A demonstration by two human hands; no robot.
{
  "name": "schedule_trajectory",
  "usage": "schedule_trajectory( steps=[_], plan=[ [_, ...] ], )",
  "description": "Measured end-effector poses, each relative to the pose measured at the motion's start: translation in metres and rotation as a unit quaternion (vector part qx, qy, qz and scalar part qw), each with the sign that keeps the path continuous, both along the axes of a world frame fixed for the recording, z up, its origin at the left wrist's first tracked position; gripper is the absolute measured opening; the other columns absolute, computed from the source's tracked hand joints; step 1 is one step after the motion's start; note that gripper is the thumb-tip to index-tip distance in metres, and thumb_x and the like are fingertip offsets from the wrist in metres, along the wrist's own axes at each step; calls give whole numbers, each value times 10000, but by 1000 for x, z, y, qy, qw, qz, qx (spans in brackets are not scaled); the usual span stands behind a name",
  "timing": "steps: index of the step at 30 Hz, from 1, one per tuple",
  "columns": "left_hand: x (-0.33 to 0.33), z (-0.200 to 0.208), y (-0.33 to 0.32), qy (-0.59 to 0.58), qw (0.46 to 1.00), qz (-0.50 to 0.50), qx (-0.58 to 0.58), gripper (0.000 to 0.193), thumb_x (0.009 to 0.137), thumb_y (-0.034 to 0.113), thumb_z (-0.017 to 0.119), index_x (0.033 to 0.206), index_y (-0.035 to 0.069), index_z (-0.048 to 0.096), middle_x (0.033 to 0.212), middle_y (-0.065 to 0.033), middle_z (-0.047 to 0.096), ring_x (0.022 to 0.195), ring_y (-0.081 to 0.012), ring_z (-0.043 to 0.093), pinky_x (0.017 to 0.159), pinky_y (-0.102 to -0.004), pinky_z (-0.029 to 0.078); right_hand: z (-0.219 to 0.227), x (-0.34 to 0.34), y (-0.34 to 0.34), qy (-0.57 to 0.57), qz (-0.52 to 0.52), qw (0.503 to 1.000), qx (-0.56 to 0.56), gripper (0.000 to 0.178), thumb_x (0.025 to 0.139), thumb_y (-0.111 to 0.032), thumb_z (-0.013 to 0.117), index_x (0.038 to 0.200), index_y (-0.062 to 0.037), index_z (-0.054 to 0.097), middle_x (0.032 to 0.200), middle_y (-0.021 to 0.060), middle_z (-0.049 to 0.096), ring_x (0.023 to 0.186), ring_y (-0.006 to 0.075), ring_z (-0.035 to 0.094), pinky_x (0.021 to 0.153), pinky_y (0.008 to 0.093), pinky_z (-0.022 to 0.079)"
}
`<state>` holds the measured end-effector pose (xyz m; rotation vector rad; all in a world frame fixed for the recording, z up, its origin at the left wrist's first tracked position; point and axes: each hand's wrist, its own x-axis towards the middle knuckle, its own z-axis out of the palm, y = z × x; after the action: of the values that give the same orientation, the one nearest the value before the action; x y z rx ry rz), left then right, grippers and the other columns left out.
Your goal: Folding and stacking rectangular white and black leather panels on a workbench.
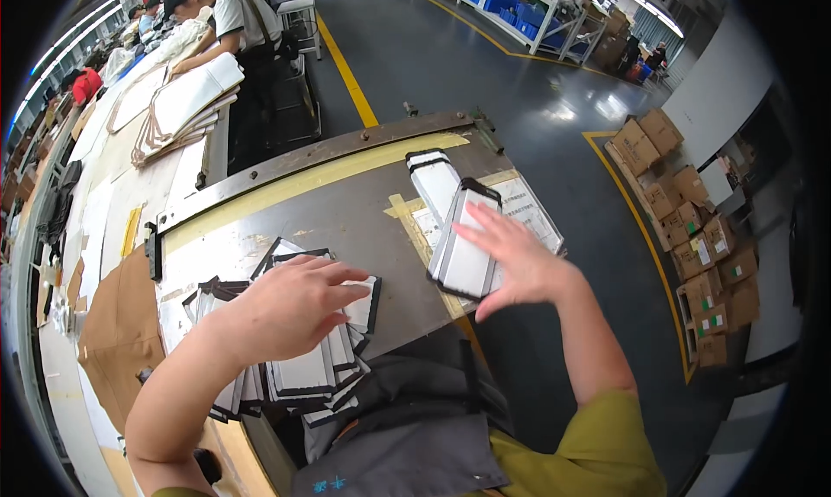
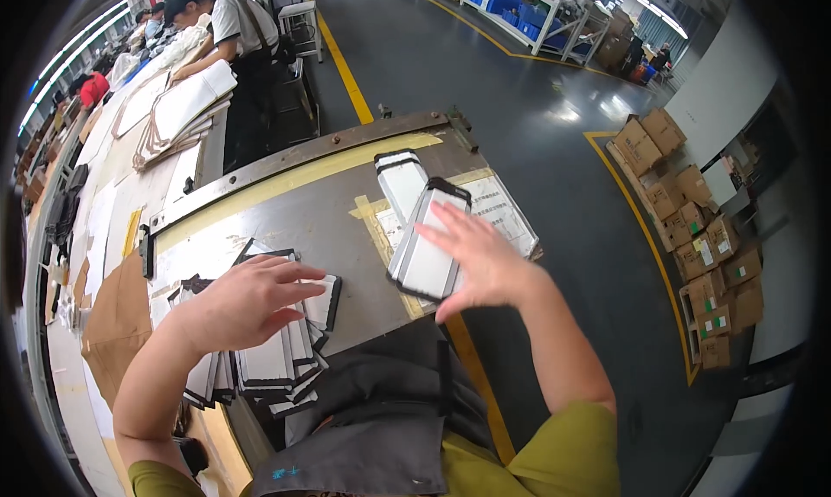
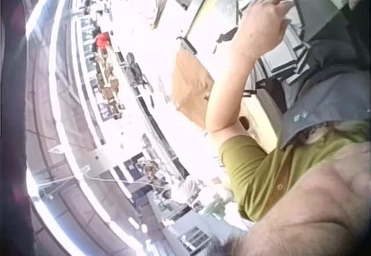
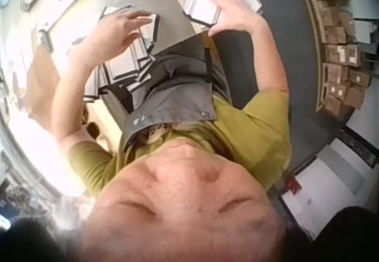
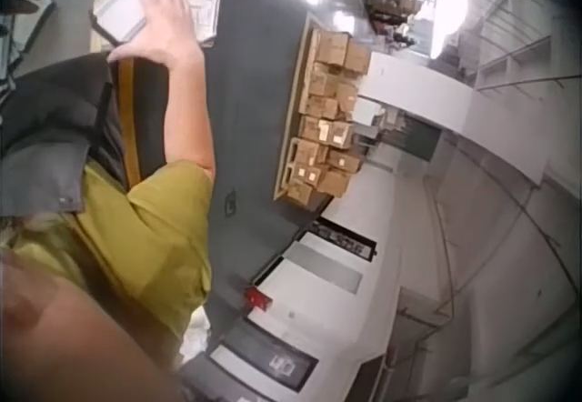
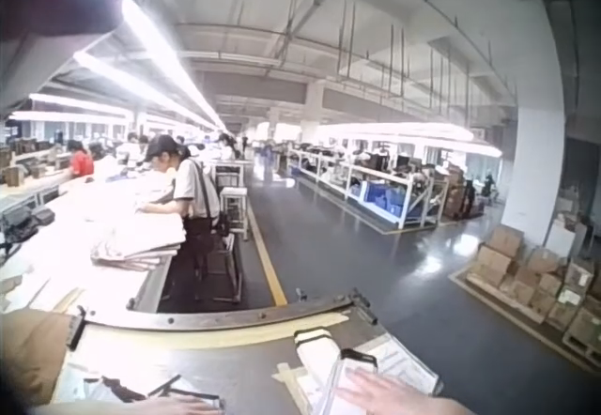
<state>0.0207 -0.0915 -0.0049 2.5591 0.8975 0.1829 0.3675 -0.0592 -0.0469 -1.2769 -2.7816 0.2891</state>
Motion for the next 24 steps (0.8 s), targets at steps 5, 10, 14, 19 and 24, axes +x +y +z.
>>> schedule_trajectory(
  steps=[5,10,14,19,24],
  plan=[
    [48,-27,16,39,996,-56,54,568,871,138,696,1390,35,492,1480,-127,466,1338,-312,470,1115,-403,381,-8,-22,-38,52,-19,998,24,758,717,-139,726,1436,-278,529,1561,228,338,1442,382,334,1163,486,294],
    [82,-40,45,57,990,-67,108,714,858,208,714,1456,-14,393,1520,-181,410,1438,-298,367,1188,-402,289,-14,-10,-35,143,19,990,11,578,721,-61,701,1272,-238,686,1482,174,484,1397,356,418,1151,462,310],
    [80,-35,53,61,997,-31,44,744,859,257,702,1478,11,371,1509,-155,437,1439,-277,369,1206,-412,257,-15,-2,-21,277,3,958,-80,432,817,-14,683,1207,-198,719,1350,137,603,1274,280,527,1081,421,351],
    [73,-41,57,49,996,-48,58,731,861,275,726,1489,94,399,1523,-135,426,1422,-290,386,1198,-441,262,3,12,-14,590,-190,785,11,321,962,-179,694,681,-23,698,639,-73,610,593,15,501,523,224,401],
    [71,-41,55,51,995,-41,71,629,870,301,730,1437,148,503,1511,-110,448,1405,-281,407,1187,-448,278,27,24,2,565,-138,797,164,304,981,-141,658,701,-30,703,685,-45,631,607,30,494,545,220,361]
  ],
)
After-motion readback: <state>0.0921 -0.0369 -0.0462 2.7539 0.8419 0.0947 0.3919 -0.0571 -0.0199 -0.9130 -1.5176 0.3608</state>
